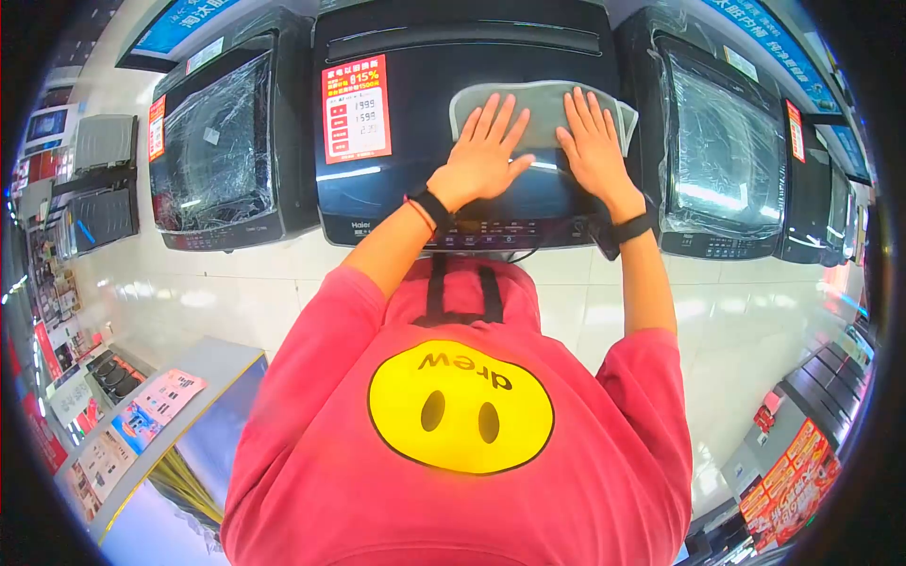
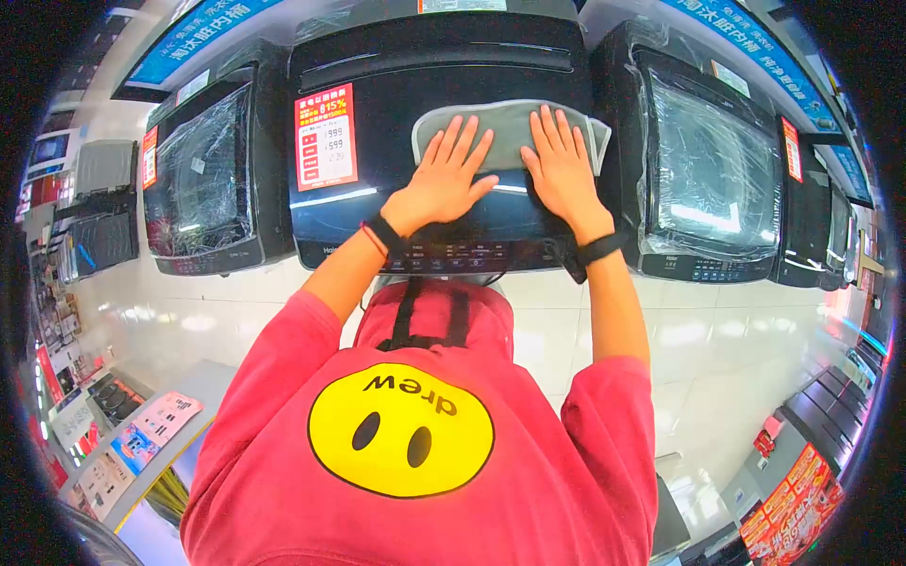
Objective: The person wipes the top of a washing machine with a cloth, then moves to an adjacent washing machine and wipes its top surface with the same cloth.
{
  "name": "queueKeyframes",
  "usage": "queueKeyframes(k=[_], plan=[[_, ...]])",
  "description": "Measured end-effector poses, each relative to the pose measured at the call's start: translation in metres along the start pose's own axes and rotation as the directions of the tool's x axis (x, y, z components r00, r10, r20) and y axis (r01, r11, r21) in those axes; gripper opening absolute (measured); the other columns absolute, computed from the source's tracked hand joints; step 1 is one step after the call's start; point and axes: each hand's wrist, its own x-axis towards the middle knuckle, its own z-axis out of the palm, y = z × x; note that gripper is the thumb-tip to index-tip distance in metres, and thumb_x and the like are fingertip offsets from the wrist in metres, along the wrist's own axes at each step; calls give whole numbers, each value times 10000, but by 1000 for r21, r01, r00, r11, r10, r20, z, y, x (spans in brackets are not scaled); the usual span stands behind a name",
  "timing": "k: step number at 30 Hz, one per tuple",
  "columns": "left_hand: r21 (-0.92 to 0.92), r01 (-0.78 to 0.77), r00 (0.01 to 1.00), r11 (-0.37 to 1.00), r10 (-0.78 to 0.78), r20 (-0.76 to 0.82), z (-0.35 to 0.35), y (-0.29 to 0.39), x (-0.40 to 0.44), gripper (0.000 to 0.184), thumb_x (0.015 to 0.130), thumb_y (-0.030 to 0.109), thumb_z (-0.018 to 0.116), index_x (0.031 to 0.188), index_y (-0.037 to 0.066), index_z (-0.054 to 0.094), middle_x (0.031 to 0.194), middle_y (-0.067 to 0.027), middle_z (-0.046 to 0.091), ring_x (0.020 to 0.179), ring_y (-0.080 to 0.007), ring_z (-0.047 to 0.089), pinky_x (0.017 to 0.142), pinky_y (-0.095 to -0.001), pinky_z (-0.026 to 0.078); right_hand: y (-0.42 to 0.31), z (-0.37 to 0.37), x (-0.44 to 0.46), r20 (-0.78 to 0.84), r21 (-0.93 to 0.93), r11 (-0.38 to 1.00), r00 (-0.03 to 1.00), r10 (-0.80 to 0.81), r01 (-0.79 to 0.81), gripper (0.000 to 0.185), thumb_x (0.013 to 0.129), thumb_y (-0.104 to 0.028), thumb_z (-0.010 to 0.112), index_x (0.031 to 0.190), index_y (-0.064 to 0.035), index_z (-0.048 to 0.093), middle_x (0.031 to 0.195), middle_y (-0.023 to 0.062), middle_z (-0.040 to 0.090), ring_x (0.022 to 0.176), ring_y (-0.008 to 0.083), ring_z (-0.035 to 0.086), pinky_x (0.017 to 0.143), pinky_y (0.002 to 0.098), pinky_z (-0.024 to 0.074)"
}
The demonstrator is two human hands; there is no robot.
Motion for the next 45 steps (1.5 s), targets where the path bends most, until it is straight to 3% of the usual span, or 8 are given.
queueKeyframes(k=[7, 12, 17, 25, 31, 36, 40, 45], plan=[[37, -25, 997, 999, 28, -68, 1, -8, 25, 798, 1159, 595, 472, 1784, 126, 306, 1855, -255, 186, 1721, -471, 140, 1372, -608, 158, 1, 4, 17, -158, -19, 1000, 987, 14, -17, 579, 1149, -347, 576, 1646, -55, 536, 1740, 165, 489, 1625, 388, 420, 1330, 558, 309], [24, -68, 998, 997, 68, 11, -14, 16, -23, 785, 1160, 551, 497, 1773, 94, 320, 1848, -260, 200, 1716, -471, 158, 1370, -603, 172, -39, -27, -45, -55, 70, 996, 997, 57, -53, 598, 1119, -285, 632, 1651, -35, 520, 1745, 175, 472, 1625, 406, 406, 1327, 572, 305], [-101, 0, 991, 995, 14, 133, -21, 64, -80, 811, 1142, 553, 527, 1778, 97, 313, 1853, -257, 190, 1722, -468, 139, 1372, -606, 152, -73, -48, -109, 111, 146, 974, 981, 159, -174, 618, 1128, -266, 612, 1688, -42, 474, 1784, 170, 413, 1671, 396, 330, 1355, 567, 256], [-99, 11, 968, 995, 14, 252, -17, 56, -63, 830, 1162, 586, 466, 1804, 113, 231, 1871, -254, 98, 1735, -466, 46, 1375, -614, 107, -48, -45, -81, 94, 117, 988, 991, 93, -104, 623, 1127, -279, 615, 1682, -32, 476, 1777, 170, 421, 1661, 390, 350, 1345, 568, 277], [-34, -17, 988, 999, 22, 151, -2, 11, 12, 857, 1157, 625, 445, 1810, 122, 208, 1870, -268, 77, 1734, -473, 29, 1377, -607, 94, 8, -18, -1, -38, 43, 999, 999, -29, 30, 607, 1144, -349, 584, 1676, -71, 496, 1762, 153, 455, 1653, 368, 373, 1348, 549, 282], [47, 52, 982, 998, -59, 180, -14, -22, 66, 848, 1167, 656, 366, 1820, 151, 172, 1879, -248, 54, 1740, -453, 0, 1388, -578, 62, 36, 11, 52, -102, 4, 999, 994, -37, 38, 623, 1160, -414, 546, 1699, -108, 479, 1776, 138, 443, 1658, 362, 373, 1357, 546, 270], [29, 27, 993, 999, -30, 114, -20, -33, 71, 796, 1186, 622, 348, 1816, 158, 202, 1880, -235, 78, 1742, -437, 15, 1391, -567, 77, 33, 19, 64, -151, -24, 1000, 988, -20, 17, 620, 1160, -430, 538, 1683, -101, 501, 1763, 143, 463, 1651, 369, 386, 1356, 544, 270], [87, -5, 999, 996, 10, -50, -18, -17, 31, 704, 1189, 542, 427, 1765, 141, 362, 1842, -250, 238, 1711, -453, 203, 1374, -574, 192, 5, 9, 34, -172, 7, 999, 985, -31, 33, 607, 1132, -402, 593, 1627, -52, 557, 1738, 174, 489, 1627, 396, 413, 1339, 562, 294]])
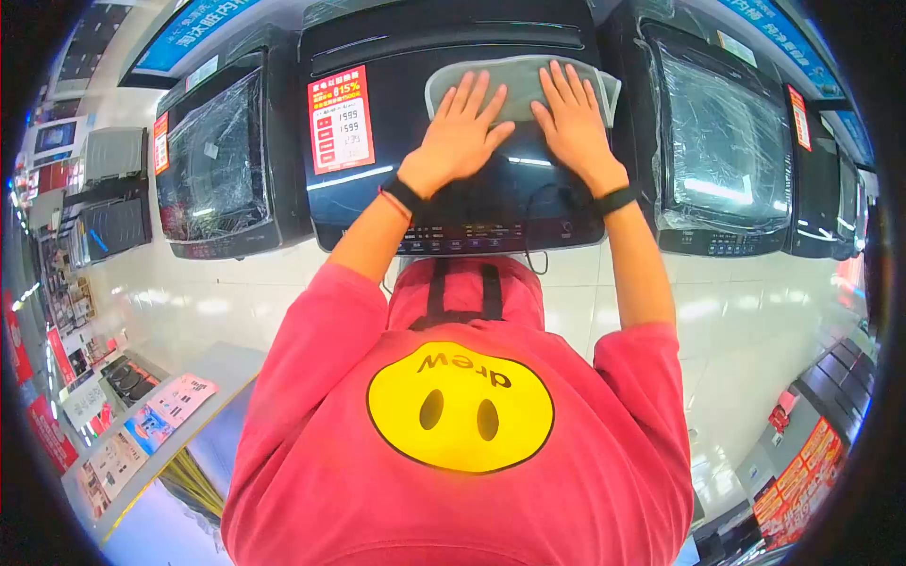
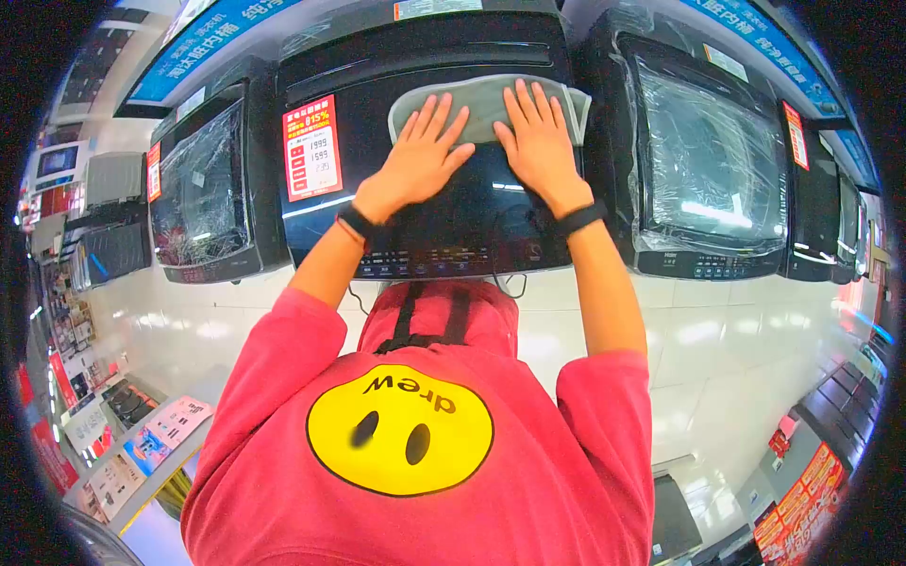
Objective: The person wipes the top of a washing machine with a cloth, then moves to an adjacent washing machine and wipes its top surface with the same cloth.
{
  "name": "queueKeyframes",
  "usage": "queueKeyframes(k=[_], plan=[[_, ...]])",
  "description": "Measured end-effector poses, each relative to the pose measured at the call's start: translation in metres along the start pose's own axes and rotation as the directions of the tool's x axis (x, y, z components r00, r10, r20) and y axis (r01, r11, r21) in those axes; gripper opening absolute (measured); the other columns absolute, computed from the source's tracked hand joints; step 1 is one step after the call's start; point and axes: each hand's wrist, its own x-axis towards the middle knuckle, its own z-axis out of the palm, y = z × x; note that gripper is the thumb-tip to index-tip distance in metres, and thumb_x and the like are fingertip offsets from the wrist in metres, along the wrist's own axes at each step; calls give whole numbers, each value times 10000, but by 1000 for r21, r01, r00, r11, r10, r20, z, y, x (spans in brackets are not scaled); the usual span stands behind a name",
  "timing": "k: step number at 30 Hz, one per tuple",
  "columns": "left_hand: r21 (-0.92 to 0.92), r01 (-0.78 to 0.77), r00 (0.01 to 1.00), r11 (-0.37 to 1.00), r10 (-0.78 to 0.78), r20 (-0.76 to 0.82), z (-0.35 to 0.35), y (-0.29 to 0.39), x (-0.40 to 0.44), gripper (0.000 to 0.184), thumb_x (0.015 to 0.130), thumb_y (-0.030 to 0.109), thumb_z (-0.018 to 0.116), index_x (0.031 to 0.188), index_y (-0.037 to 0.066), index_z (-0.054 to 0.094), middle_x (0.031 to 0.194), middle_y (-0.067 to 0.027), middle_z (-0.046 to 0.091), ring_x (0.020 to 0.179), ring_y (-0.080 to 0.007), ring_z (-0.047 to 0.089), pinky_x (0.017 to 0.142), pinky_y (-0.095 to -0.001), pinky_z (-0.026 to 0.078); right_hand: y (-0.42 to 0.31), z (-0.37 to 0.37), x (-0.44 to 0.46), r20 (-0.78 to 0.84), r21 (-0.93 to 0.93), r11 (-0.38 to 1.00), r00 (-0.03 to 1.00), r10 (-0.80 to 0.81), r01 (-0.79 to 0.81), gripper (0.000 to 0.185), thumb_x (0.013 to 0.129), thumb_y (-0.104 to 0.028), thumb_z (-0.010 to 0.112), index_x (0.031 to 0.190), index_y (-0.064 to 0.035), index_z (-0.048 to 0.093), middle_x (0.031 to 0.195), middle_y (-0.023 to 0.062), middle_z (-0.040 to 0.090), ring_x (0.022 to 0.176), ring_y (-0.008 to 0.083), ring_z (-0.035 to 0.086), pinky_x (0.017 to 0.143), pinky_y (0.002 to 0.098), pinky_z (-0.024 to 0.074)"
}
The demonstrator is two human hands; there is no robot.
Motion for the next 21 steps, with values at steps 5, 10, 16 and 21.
queueKeyframes(k=[5, 10, 16, 21], plan=[[-100, 74, 995, 992, -67, 74, -35, 28, -69, 598, 1197, 422, 471, 1715, 123, 462, 1829, -226, 294, 1699, -447, 250, 1352, -577, 258, -57, -32, -53, 126, 109, 994, 992, -4, -10, 660, 1103, -357, 651, 1657, -29, 506, 1761, 190, 441, 1645, 415, 368, 1342, 574, 281], [-134, 134, 986, 982, -119, 116, -44, 26, -100, 580, 1197, 367, 480, 1722, 124, 451, 1840, -211, 275, 1705, -438, 235, 1354, -568, 258, -86, -40, -58, 168, 136, 991, 986, -7, -16, 677, 1088, -352, 672, 1663, -36, 501, 1767, 181, 433, 1654, 404, 357, 1347, 571, 278], [-74, 90, 996, 993, -89, 16, -37, -13, -78, 595, 1182, 347, 534, 1733, 143, 437, 1836, -210, 288, 1700, -438, 252, 1351, -581, 261, -70, -9, -17, 85, 121, 990, 993, -84, 73, 634, 1111, -382, 640, 1654, -75, 526, 1744, 152, 480, 1627, 381, 412, 1337, 557, 300], [-88, 125, 991, 988, -129, -44, -31, -73, -39, 574, 1203, 387, 474, 1746, 205, 431, 1846, -186, 283, 1709, -435, 225, 1363, -571, 233, -67, 29, 30, -5, 25, 994, 994, -110, 110, 632, 1122, -426, 602, 1659, -102, 528, 1743, 145, 486, 1632, 366, 412, 1339, 551, 297]])
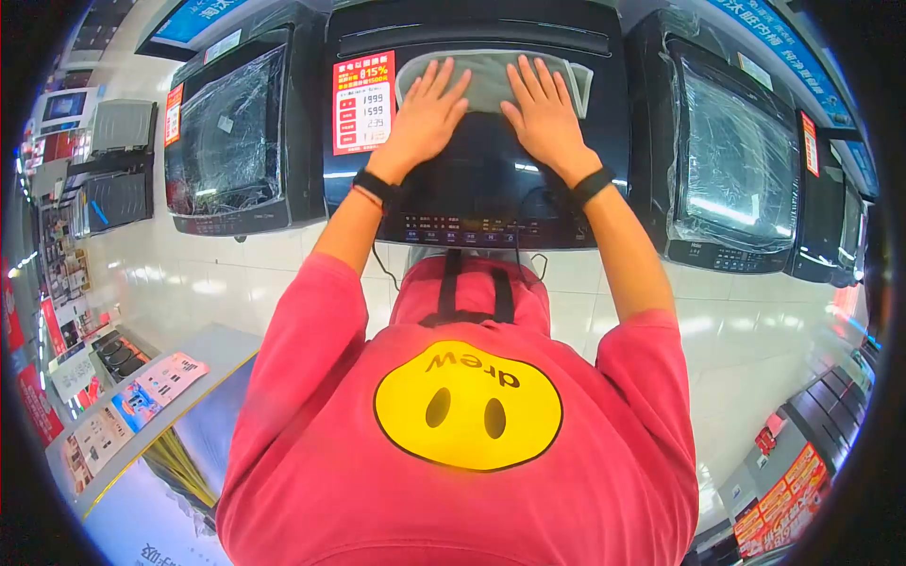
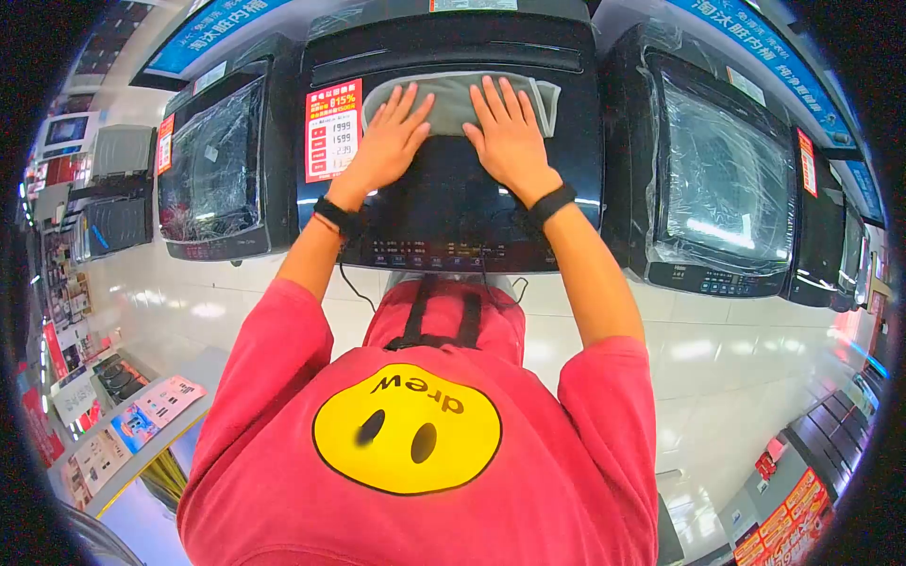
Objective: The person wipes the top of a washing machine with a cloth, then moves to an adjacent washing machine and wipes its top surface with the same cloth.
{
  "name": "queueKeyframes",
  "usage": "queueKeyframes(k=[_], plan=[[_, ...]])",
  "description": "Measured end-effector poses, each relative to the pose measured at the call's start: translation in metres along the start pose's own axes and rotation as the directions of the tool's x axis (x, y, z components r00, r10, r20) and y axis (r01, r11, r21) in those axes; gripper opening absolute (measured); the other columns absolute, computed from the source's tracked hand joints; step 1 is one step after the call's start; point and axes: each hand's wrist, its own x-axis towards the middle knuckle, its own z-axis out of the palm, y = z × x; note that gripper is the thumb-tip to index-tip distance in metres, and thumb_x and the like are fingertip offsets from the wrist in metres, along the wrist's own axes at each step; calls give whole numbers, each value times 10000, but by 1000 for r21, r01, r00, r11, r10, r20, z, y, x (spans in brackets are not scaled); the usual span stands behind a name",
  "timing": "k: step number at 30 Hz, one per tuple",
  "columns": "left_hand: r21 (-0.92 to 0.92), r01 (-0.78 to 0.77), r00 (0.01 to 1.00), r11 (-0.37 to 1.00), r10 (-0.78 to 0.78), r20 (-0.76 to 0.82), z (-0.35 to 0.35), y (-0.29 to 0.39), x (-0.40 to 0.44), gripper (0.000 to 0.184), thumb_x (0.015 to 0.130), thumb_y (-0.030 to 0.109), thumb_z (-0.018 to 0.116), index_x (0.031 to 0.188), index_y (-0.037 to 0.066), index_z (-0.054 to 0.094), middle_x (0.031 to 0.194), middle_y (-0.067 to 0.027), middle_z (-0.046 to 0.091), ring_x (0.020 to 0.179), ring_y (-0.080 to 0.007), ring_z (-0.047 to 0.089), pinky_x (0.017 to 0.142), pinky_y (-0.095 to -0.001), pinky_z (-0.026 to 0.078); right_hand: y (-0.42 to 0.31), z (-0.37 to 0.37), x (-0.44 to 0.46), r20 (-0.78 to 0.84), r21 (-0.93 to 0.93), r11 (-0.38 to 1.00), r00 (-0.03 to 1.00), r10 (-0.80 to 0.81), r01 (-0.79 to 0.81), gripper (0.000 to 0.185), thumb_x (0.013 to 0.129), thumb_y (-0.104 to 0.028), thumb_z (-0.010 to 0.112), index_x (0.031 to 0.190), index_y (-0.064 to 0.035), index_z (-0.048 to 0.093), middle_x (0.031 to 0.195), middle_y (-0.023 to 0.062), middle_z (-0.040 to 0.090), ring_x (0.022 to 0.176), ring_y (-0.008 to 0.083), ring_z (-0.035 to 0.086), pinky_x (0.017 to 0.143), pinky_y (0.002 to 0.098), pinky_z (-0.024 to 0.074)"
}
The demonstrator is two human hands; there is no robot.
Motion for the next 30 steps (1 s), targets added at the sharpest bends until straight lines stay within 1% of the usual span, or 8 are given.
queueKeyframes(k=[3, 7, 10, 12, 16, 21, 26, 30], plan=[[48, -16, 998, 999, 18, -55, 3, -22, 22, 578, 1197, 385, 486, 1750, 228, 423, 1844, -184, 290, 1705, -449, 230, 1356, -591, 248, 6, 15, 26, -2, -54, 999, 1000, 4, -4, 646, 1134, -467, 567, 1675, -116, 517, 1757, 141, 473, 1646, 359, 394, 1351, 543, 278], [146, -31, 985, 989, 56, -164, 11, -21, 21, 557, 1161, 342, 550, 1698, 204, 502, 1795, -209, 379, 1659, -460, 335, 1325, -590, 317, 8, 17, 28, -12, -34, 999, 1000, 5, -5, 640, 1134, -457, 570, 1670, -110, 520, 1753, 145, 477, 1644, 363, 396, 1352, 547, 276], [109, 4, 995, 994, 7, -98, 8, -3, 4, 590, 1182, 358, 521, 1748, 227, 421, 1829, -205, 311, 1695, -465, 247, 1339, -604, 286, 0, 7, 12, -16, -12, 1000, 1000, 6, -6, 635, 1124, -432, 598, 1661, -101, 525, 1744, 154, 485, 1633, 376, 410, 1345, 556, 290], [108, 1, 997, 994, 7, -76, 7, 18, -18, 613, 1156, 326, 569, 1741, 207, 430, 1821, -219, 317, 1681, -481, 270, 1331, -611, 297, -9, -4, -12, -18, 38, 999, 1000, 3, -2, 638, 1111, -409, 627, 1652, -84, 529, 1736, 168, 489, 1626, 400, 410, 1336, 566, 300], [59, -2, 1000, 998, 2, 9, -5, 68, -77, 642, 1127, 285, 610, 1734, 169, 436, 1820, -222, 310, 1675, -483, 278, 1336, -610, 279, -41, -48, -66, 112, 103, 993, 993, 46, -58, 677, 1091, -356, 666, 1675, -62, 491, 1762, 177, 442, 1645, 407, 365, 1345, 574, 280], [20, 77, 992, 997, -79, 103, -8, 102, -124, 622, 1160, 353, 538, 1743, 165, 432, 1850, -207, 249, 1713, -447, 201, 1358, -598, 218, -78, -68, -109, 213, 120, 979, 967, 139, -168, 692, 1091, -338, 665, 1695, -65, 468, 1795, 167, 391, 1679, 391, 308, 1361, 565, 239], [25, 37, 995, 999, -39, 87, -4, 87, -103, 612, 1173, 361, 519, 1745, 165, 427, 1845, -211, 259, 1713, -442, 200, 1359, -592, 214, -60, -57, -81, 171, 102, 988, 980, 98, -116, 667, 1093, -342, 665, 1678, -72, 491, 1787, 157, 406, 1664, 391, 334, 1351, 568, 267], [57, -16, 999, 998, 18, -31, 7, 58, -58, 609, 1174, 392, 524, 1743, 198, 432, 1835, -201, 291, 1703, -448, 228, 1350, -597, 242, -28, -21, -44, 6, 26, 997, 997, 72, -73, 645, 1108, -379, 643, 1665, -81, 515, 1762, 157, 451, 1641, 396, 378, 1340, 572, 286]])
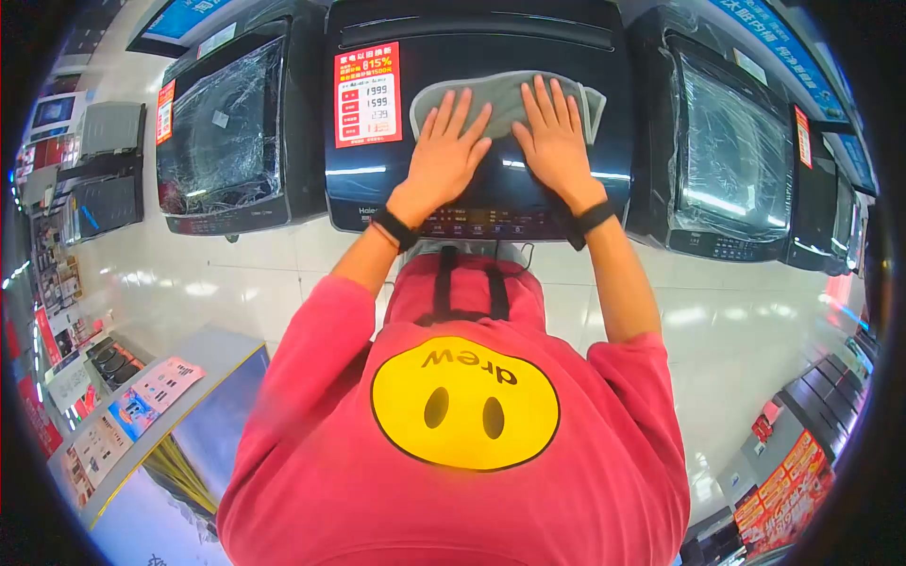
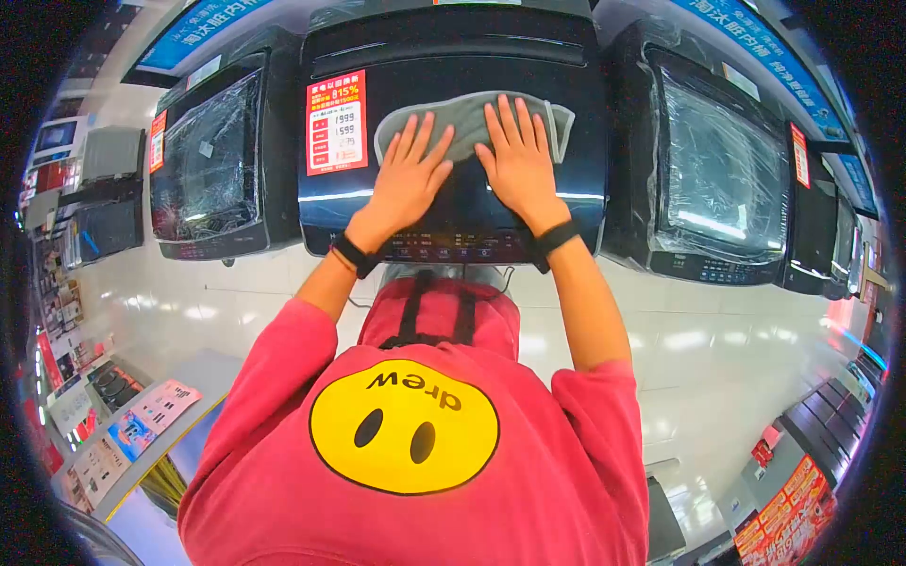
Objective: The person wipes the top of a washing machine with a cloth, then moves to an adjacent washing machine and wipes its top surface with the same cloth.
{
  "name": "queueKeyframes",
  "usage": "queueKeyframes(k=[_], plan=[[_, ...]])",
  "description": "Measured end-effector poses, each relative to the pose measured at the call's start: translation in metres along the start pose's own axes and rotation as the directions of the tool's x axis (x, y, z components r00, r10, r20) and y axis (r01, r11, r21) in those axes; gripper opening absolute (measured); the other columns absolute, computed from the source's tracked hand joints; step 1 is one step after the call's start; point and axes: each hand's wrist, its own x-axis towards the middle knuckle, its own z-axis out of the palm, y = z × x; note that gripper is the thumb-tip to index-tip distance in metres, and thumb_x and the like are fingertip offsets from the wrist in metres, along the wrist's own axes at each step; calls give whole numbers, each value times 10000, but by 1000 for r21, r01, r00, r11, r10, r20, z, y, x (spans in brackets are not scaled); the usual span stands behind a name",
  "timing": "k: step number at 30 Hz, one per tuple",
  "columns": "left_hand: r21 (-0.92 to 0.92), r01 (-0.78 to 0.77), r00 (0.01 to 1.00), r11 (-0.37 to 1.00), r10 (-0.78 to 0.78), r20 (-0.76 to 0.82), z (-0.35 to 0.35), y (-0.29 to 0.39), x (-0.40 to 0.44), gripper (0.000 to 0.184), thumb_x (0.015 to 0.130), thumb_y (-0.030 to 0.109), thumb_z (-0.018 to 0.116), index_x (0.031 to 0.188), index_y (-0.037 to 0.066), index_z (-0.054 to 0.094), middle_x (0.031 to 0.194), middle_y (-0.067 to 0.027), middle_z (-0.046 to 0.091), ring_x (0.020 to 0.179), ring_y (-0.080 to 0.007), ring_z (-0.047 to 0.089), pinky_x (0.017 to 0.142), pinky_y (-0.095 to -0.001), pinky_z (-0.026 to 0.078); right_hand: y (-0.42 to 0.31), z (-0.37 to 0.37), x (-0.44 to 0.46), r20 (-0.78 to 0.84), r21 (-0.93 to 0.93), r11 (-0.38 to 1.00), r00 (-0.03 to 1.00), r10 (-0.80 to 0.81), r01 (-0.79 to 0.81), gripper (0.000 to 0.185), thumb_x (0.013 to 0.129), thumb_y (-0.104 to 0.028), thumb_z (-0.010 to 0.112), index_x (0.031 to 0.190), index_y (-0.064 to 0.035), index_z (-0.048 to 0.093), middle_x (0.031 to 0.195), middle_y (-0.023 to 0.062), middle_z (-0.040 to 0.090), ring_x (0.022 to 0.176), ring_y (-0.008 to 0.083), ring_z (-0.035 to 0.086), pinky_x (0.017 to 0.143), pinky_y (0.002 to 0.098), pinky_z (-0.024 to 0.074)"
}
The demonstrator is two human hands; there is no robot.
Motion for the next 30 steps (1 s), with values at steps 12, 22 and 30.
queueKeyframes(k=[12, 22, 30], plan=[[-76, -52, 998, 996, 55, 39, -21, 14, -65, 597, 1161, 368, 546, 1715, 161, 470, 1813, -210, 332, 1689, -435, 271, 1345, -586, 268, -52, -30, -62, 131, 70, 993, 987, 89, -99, 610, 1139, -353, 599, 1662, -50, 514, 1776, 158, 434, 1668, 396, 336, 1358, 569, 241], [-170, -100, 988, 980, 118, 97, -29, 10, -98, 591, 1159, 381, 548, 1708, 170, 490, 1815, -196, 337, 1689, -422, 272, 1351, -574, 257, -107, -13, -73, -3, 35, 952, 952, 305, -304, 467, 1127, -284, 637, 1519, -33, 610, 1731, 167, 495, 1660, 380, 363, 1361, 567, 241], [-155, -132, 984, 979, 149, 102, -28, 14, -114, 605, 1146, 395, 572, 1702, 169, 498, 1817, -192, 336, 1692, -411, 275, 1354, -563, 260, -124, -16, -94, 35, -118, 936, 941, 338, -332, 595, 1152, -315, 566, 1678, -47, 486, 1770, 185, 430, 1676, 385, 332, 1361, 581, 231]])
